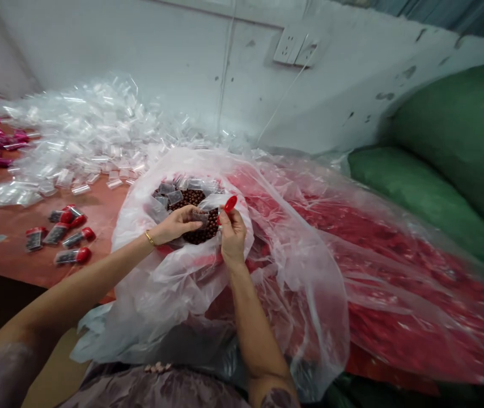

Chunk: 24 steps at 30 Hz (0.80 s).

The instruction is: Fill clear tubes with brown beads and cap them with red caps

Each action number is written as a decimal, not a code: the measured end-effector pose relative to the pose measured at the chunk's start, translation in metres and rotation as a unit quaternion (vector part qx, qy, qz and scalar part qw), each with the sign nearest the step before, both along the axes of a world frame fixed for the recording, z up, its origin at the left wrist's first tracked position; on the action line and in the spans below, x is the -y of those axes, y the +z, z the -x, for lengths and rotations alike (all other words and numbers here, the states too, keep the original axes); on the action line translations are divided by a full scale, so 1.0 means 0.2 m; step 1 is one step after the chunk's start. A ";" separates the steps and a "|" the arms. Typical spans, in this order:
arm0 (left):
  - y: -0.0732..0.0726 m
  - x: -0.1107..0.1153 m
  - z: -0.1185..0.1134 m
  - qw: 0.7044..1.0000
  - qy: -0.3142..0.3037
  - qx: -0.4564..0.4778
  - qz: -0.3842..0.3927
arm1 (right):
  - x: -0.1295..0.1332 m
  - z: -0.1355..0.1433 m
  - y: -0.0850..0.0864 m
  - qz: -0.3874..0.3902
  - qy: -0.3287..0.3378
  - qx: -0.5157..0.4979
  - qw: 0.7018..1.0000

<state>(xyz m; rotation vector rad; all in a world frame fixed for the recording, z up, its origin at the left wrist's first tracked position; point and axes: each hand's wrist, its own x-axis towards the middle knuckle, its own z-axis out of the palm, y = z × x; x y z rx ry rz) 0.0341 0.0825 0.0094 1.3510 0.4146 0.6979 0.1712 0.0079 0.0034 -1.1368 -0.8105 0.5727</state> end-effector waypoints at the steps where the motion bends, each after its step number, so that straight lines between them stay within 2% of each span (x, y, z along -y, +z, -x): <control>1: 0.00 0.00 0.00 1.000 -0.013 0.004 -0.005 | 0.00 0.00 0.02 -0.006 0.007 -0.025 1.000; 4: 0.01 0.02 0.01 0.998 -0.055 0.017 -0.016 | -0.01 0.02 0.10 -0.012 0.031 -0.077 0.996; 7: 0.03 0.04 0.03 0.997 -0.074 0.028 -0.016 | -0.02 0.02 0.14 -0.014 0.030 -0.054 0.998; 15: 0.04 0.06 0.07 0.997 -0.071 0.005 -0.016 | 0.04 0.02 0.06 -0.032 -0.004 0.145 0.989; 20: 0.04 0.07 0.08 0.997 -0.070 -0.021 -0.015 | 0.09 0.01 0.08 -0.015 0.008 0.202 0.979; 24: 0.05 0.09 0.11 0.997 -0.077 -0.009 0.017 | 0.09 0.01 0.09 -0.042 0.021 0.240 0.970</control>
